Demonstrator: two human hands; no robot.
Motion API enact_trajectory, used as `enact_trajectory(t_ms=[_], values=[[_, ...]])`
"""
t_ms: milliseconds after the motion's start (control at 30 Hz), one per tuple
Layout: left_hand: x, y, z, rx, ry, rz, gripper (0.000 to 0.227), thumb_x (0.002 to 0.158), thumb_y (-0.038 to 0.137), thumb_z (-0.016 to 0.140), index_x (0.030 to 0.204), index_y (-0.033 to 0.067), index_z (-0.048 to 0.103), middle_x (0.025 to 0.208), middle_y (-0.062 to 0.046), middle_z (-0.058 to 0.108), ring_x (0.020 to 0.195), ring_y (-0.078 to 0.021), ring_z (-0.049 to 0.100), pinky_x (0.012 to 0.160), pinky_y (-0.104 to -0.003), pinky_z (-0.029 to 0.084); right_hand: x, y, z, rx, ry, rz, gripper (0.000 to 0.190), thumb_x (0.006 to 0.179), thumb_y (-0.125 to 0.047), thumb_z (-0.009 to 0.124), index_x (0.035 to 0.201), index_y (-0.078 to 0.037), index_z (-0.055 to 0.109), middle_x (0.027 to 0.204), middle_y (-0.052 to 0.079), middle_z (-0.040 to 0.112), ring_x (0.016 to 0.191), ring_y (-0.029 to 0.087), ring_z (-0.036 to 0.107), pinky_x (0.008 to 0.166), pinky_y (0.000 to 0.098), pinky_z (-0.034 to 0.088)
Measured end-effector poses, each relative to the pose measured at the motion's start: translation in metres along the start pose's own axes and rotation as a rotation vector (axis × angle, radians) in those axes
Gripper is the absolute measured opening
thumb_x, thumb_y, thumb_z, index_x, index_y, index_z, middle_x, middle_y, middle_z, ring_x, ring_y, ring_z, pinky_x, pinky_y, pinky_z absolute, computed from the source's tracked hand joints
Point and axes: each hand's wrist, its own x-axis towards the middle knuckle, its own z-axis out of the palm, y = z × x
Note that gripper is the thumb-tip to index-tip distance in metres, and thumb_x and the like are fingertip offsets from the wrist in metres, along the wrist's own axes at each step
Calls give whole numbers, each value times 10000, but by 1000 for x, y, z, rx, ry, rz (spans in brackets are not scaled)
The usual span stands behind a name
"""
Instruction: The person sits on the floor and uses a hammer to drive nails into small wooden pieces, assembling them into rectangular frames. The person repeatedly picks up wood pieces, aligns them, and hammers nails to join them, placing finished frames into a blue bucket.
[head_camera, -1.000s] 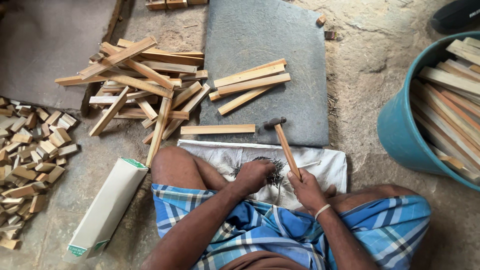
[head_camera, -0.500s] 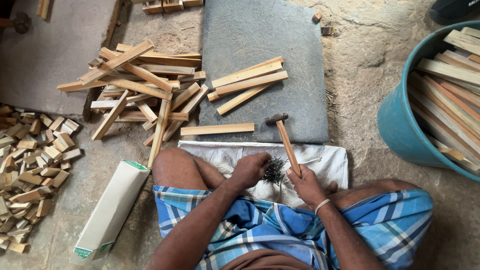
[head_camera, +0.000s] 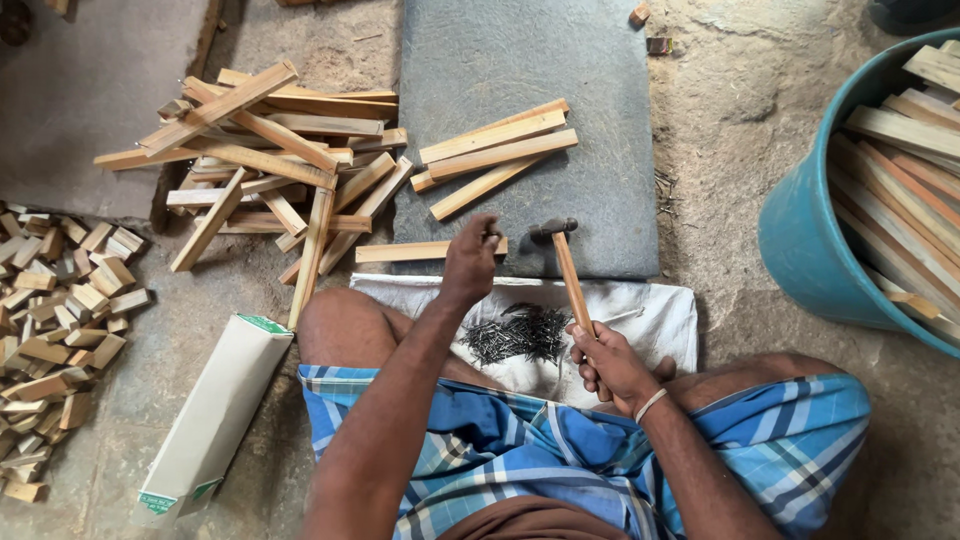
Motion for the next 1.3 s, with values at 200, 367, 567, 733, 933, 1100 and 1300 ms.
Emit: enact_trajectory(t_ms=[200,367,567,733,933,1100,1300], values=[[5,-9,4,191,19,209,374,968,19,633,1324,123,581,1066,-87,769,873,-252,772,737,-369,657,4,6,1,-77,69,-33,308,1042,-337,580,1080,-32,555,730,-26,497,525,44,410,419,221,370],[3,-8,2,221,44,253,383,950,27,652,1314,113,570,1034,-96,775,862,-264,769,706,-389,639,-5,9,12,-504,311,-362,303,1059,-332,598,1043,-30,588,634,54,536,520,163,509,450,330,413],[2,-13,1,251,45,280,260,998,74,639,1247,131,592,953,-72,775,802,-257,764,679,-410,625,-26,-2,26,-951,502,-735,338,1032,-337,568,1188,-39,537,765,211,680,700,429,692,555,533,512],[0,-12,3,332,29,237,269,1001,98,652,1263,120,596,883,-114,744,767,-293,741,646,-432,605,-26,-11,34,-1224,472,-452,329,1054,-359,528,1168,-50,522,834,200,708,702,454,688,613,577,523],[-3,-27,1,237,47,363,378,1009,56,567,1371,119,476,1048,-145,736,885,-323,741,744,-448,637,-47,-4,17,-857,523,-712,365,1040,-344,497,1244,-40,504,747,186,686,667,371,697,593,520,529],[2,-27,2,105,-24,223,482,1048,0,424,1505,82,290,1351,-252,591,1108,-382,710,885,-449,660,-37,3,26,-699,507,-913,346,1083,-305,461,1289,-28,447,886,182,690,738,351,731,660,459,588],[-2,-11,-18,104,-206,67,448,1072,29,510,1497,82,380,1480,-256,519,1184,-363,674,980,-448,620,-10,8,28,-1036,551,-538,352,1009,-304,544,1257,-57,509,962,235,705,808,490,679,680,575,522]])
